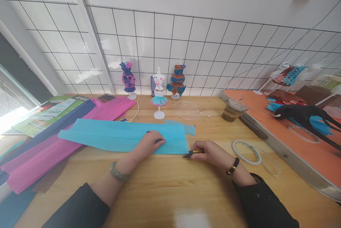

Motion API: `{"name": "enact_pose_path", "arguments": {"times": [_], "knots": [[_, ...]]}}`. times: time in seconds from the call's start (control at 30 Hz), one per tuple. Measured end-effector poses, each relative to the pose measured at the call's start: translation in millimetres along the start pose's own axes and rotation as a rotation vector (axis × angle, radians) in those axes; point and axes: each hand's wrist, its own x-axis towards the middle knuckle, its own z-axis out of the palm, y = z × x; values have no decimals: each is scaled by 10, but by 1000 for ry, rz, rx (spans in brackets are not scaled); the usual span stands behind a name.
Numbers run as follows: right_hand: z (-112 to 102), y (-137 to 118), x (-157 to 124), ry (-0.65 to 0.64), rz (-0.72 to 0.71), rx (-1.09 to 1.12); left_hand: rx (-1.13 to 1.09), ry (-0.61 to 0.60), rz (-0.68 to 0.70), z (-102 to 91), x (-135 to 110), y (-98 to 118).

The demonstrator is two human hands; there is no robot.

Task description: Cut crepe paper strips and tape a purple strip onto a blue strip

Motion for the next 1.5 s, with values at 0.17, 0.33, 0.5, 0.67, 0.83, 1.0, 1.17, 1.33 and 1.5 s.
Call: {"name": "enact_pose_path", "arguments": {"times": [0.17, 0.33, 0.5, 0.67, 0.83, 1.0, 1.17, 1.33, 1.5], "knots": [[19, 32, 11, -1, -3, 6, -1, -1, -2, 3, 0, 1], [14, 34, 8, 10, -15, 9, -4, -2, -9, 2, 0, -1], [7, 15, 3, 11, -7, 36, -8, -2, -8, 5, -2, -7], [-2, 1, 2, 1, 9, 69, -18, -7, -11, 3, 0, -5], [5, -2, 1, -9, -10, 126, -25, -2, -8, 2, -6, -8], [32, -12, -3, -14, -4, 142, -35, 1, -10, 3, -13, -1], [48, -45, -10, -6, 11, 123, -40, 6, -10, 3, -10, 15], [70, -56, -17, 10, 21, 101, -36, 3, -24, 8, -8, 15], [83, -51, -23, 15, 40, 83, -38, 6, -20, 15, -10, 3]]}}
